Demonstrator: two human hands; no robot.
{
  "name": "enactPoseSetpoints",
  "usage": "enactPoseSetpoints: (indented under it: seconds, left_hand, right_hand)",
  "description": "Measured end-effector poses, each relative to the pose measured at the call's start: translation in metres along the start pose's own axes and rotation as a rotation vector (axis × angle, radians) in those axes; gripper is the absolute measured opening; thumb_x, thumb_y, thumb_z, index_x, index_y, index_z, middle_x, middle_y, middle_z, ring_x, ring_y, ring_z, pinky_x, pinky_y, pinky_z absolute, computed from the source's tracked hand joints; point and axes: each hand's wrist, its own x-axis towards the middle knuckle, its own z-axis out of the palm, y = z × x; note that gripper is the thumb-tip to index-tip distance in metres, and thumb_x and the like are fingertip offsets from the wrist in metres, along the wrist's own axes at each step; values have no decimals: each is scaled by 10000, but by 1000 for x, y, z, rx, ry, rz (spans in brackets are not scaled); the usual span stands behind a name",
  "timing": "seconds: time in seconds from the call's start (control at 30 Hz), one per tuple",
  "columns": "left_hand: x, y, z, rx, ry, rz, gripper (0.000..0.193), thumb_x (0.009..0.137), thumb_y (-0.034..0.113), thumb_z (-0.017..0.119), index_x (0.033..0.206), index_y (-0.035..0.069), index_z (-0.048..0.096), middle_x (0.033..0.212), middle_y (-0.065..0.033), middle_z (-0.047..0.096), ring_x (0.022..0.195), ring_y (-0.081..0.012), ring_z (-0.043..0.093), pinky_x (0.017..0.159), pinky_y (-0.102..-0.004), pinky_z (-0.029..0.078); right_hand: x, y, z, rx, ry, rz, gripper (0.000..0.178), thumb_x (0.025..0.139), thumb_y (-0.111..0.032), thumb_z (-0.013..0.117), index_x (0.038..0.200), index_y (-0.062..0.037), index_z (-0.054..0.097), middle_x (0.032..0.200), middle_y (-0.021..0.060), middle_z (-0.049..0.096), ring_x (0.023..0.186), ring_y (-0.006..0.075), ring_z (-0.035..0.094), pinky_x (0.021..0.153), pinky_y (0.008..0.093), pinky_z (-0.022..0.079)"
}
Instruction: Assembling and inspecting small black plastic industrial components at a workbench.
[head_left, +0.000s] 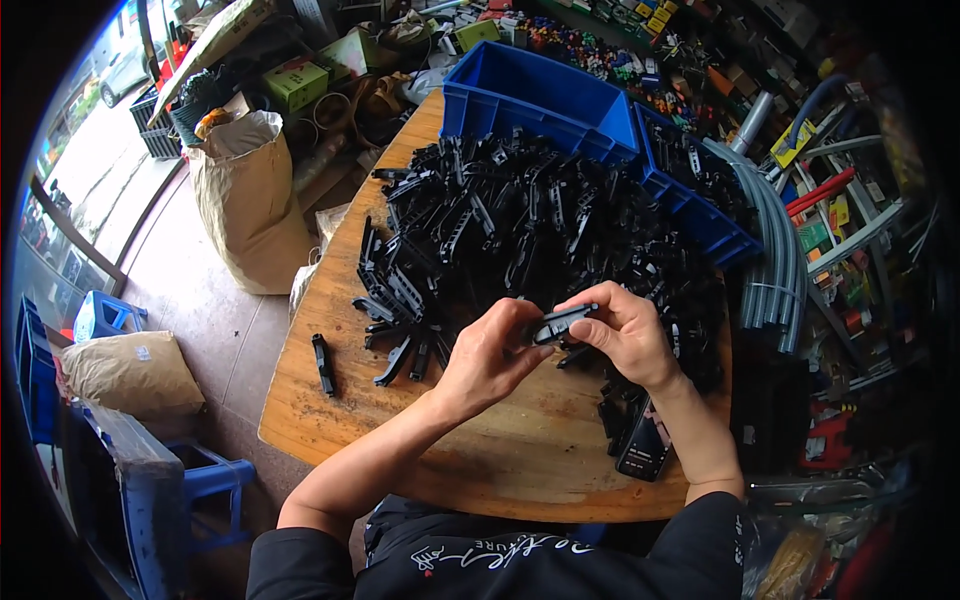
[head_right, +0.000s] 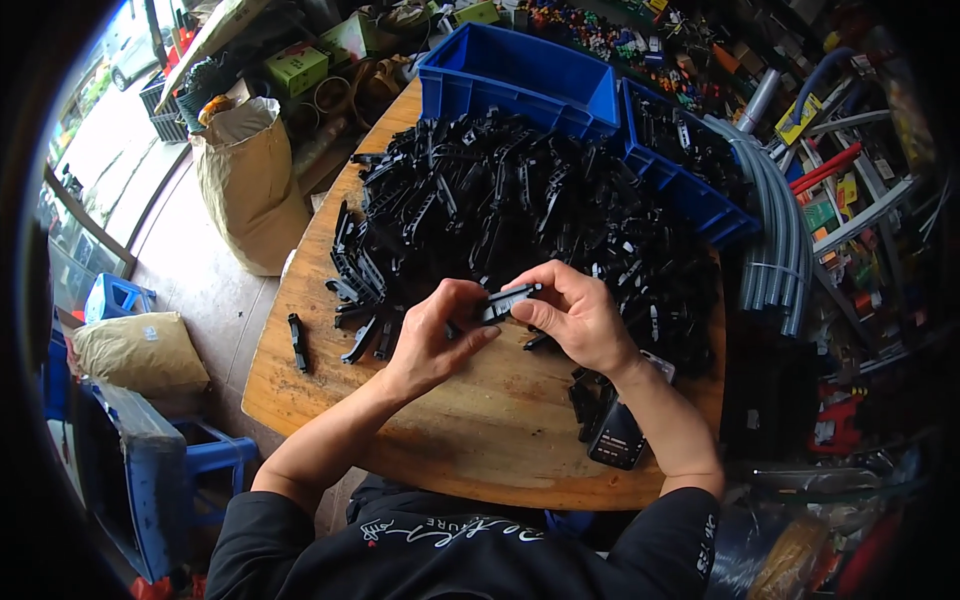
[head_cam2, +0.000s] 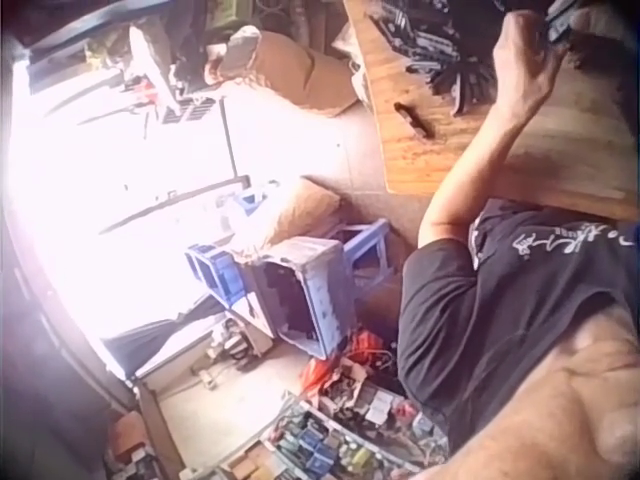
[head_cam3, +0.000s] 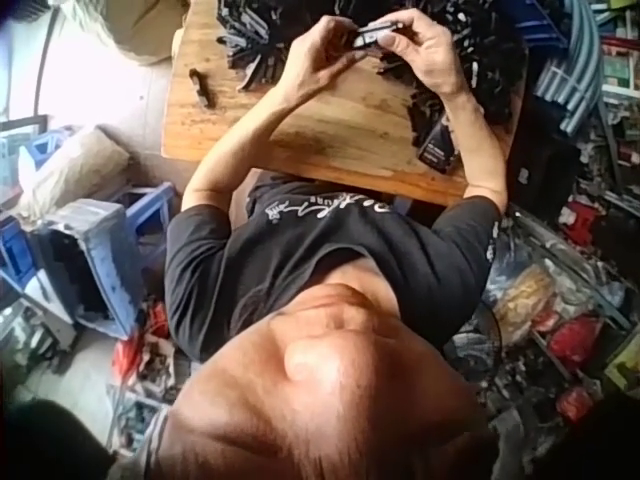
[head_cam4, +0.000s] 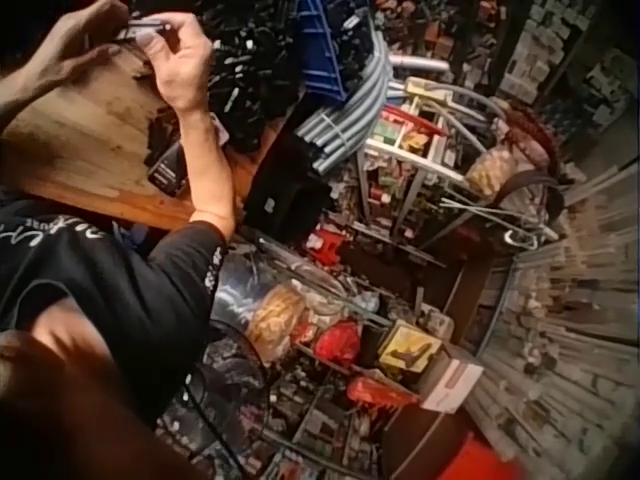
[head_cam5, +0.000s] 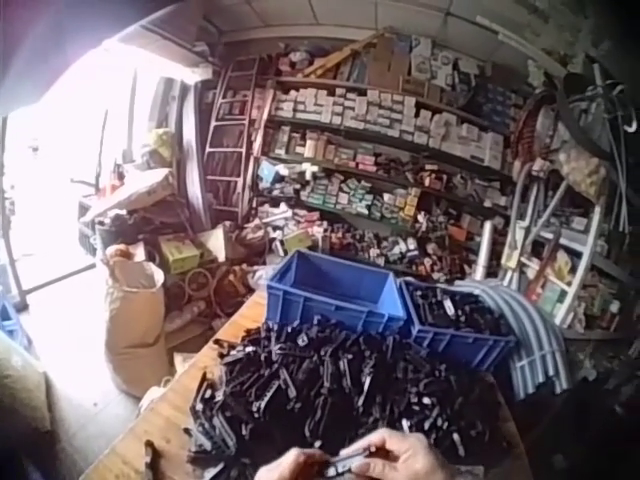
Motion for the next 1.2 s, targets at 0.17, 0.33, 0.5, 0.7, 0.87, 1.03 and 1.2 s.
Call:
enactPoseSetpoints:
  seconds: [0.17,0.33,0.5,0.7,0.87,1.03,1.2]
  left_hand:
    - [8,-14,-21,59,132,-8,357,811,118,658,1132,28,532,1015,-93,578,862,-185,584,715,-287,477]
    - [27,-28,-34,-118,342,-116,200,835,38,579,1033,11,580,893,-44,608,692,-68,541,621,-218,443]
    - [23,-25,-41,548,131,175,264,691,43,596,949,89,621,863,-73,577,847,-258,538,717,-362,470]
    - [20,-51,3,911,-120,230,372,682,117,652,1045,78,576,893,-61,571,898,-259,501,779,-365,402]
    - [11,-37,7,889,-245,277,338,656,67,630,988,92,578,861,-58,558,882,-262,505,750,-373,393]
    - [-2,-34,6,843,-372,223,243,674,91,641,912,88,593,868,-66,557,899,-263,513,740,-370,407]
    - [-10,-35,13,952,-407,210,209,688,112,668,880,96,586,948,-59,545,931,-246,508,748,-372,389]
  right_hand:
    - [51,4,-98,-610,703,-298,174,840,-78,655,983,5,603,794,0,599,709,51,536,651,197,446]
    - [74,-6,-263,-838,995,-217,360,828,-207,680,1103,2,580,999,93,641,894,137,604,773,250,468]
    - [45,-22,-143,-636,596,-186,279,893,-185,595,1102,0,582,968,31,620,841,80,565,759,231,449]
    - [-43,13,4,-1007,130,-184,160,771,-17,615,929,-1,630,943,113,602,909,274,559,798,349,462]
    - [-59,61,41,-1265,287,-108,145,744,19,566,880,-5,609,908,90,541,863,260,526,760,355,452]
    - [-70,66,57,-988,314,-212,166,711,31,615,871,-3,591,950,86,548,893,261,534,763,347,465]
    - [-73,75,42,-1072,337,-140,223,695,22,649,912,-3,604,948,68,552,894,248,534,792,338,457]
